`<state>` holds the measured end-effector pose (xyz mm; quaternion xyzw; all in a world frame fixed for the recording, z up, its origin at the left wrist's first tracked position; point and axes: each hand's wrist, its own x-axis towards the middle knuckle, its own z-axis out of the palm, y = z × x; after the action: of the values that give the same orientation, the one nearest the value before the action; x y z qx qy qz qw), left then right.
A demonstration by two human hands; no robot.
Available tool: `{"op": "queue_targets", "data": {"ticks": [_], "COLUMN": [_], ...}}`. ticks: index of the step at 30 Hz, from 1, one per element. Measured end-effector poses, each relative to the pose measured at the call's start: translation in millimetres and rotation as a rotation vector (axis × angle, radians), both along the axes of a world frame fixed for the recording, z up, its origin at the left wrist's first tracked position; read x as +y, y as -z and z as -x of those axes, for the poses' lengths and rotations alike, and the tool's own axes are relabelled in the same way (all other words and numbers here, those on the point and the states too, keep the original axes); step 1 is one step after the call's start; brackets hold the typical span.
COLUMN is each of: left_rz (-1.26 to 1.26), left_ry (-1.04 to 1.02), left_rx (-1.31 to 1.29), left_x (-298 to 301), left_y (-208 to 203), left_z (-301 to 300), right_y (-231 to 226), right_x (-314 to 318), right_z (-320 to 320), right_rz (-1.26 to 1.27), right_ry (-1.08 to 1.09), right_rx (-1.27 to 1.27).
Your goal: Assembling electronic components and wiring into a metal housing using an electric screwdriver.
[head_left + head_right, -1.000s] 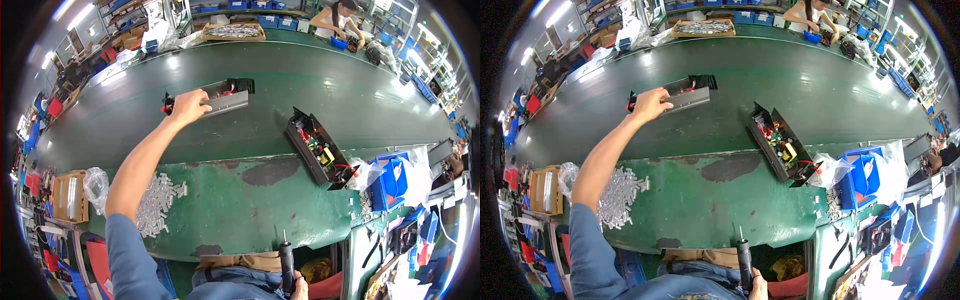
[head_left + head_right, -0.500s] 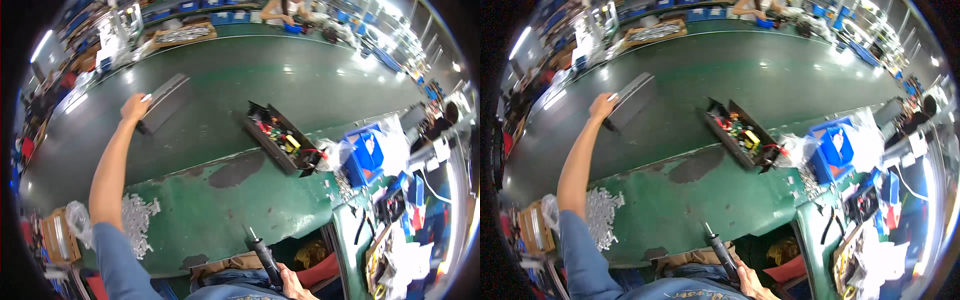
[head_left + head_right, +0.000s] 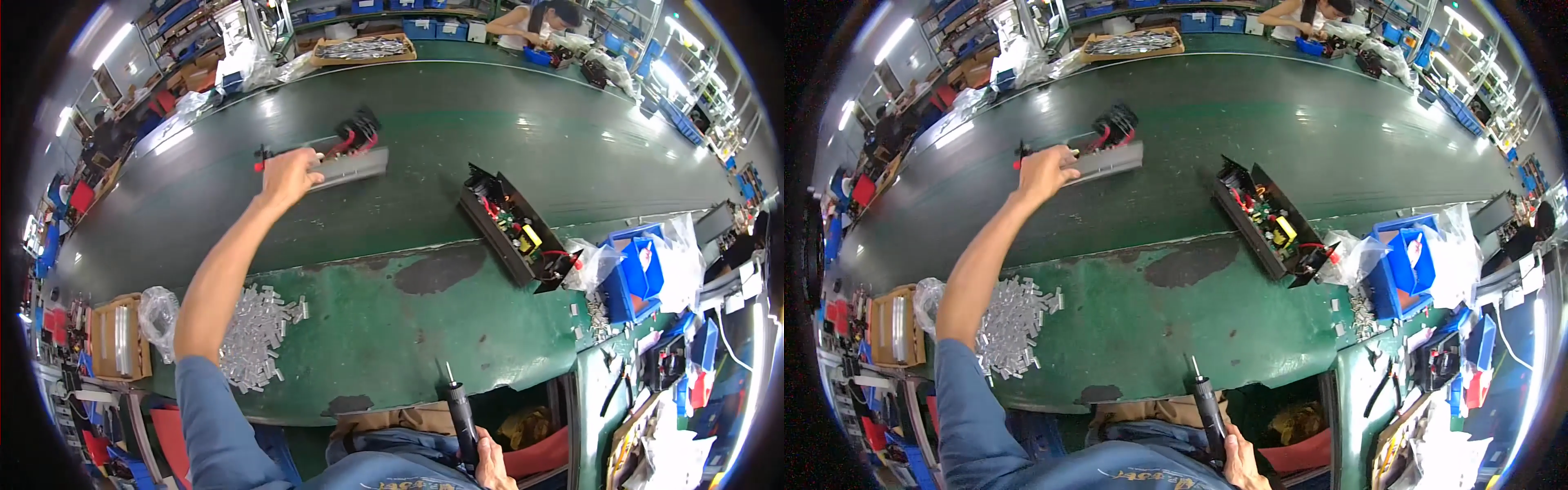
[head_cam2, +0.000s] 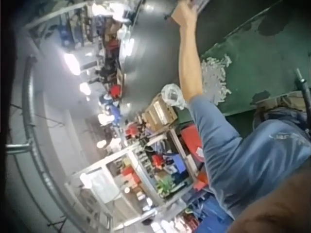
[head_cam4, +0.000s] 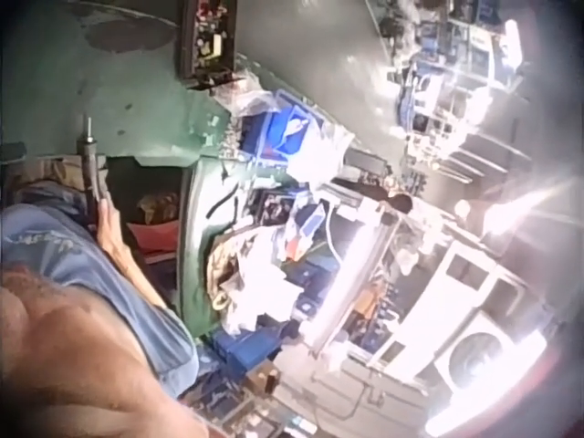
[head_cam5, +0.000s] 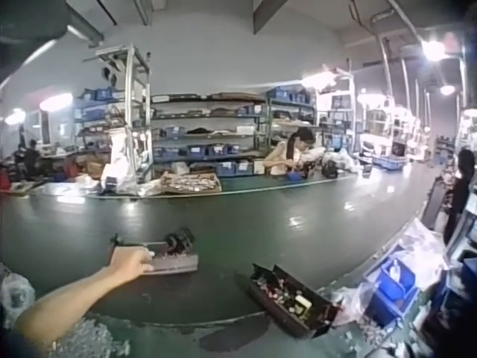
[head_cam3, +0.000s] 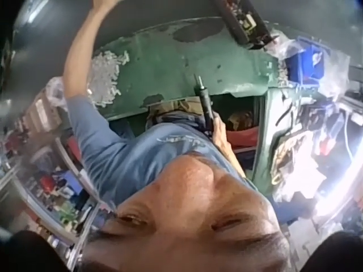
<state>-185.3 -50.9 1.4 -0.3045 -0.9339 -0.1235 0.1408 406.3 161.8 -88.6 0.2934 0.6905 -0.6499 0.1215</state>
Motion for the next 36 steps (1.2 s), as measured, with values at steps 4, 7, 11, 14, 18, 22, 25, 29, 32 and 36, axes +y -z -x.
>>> {"op": "queue_targets", "data": {"ticks": [4,7,11,14,18,22,25,29,32,36], "left_rz": [-0.033,-0.076,-0.091,-0.108,-0.115,-0.097,-0.173,-0.218,-0.228,-0.215], "left_ry": [0.183,0.317,0.398,0.447,0.477,0.493,0.505,0.500,0.484,0.443], "left_rx": [0.316,0.487,0.541,0.588,0.560,0.552,0.533,0.506,0.503,0.469], "left_x": [-17.1,-24.2,-37.8,-45.7,-42.1,-32.4,-22.0,-6.7,2.9,13.1], "left_y": [-22.6,-37.1,-40.7,-47.0,-58.3,-57.3,-50.5,-41.3,-34.0,-24.3], "left_z": [-70.2,-124.8,-179.2,-209.8,-232.5,-229.9,-219.6,-200.9,-181.4,-156.0], "right_y": [-4.2,8.1,24.7,16.0,25.5,19.6,21.9,24.0,23.3,23.8], "right_x": [2.0,6.0,0.6,0.6,2.2,-2.0,-3.1,-0.9,0.6,0.6], "right_z": [-3.1,-6.2,7.4,13.1,9.5,12.2,11.0,6.2,5.6,9.3], "right_rz": [0.036,0.050,0.063,0.031,0.012,0.030,0.031,0.045,0.053,0.021], "right_ry": [-0.019,-0.042,0.001,-0.028,-0.084,-0.054,-0.040,-0.007,0.006,-0.033], "right_rx": [-0.094,-0.131,0.108,0.099,0.096,0.126,0.124,0.111,0.117,0.079]}}
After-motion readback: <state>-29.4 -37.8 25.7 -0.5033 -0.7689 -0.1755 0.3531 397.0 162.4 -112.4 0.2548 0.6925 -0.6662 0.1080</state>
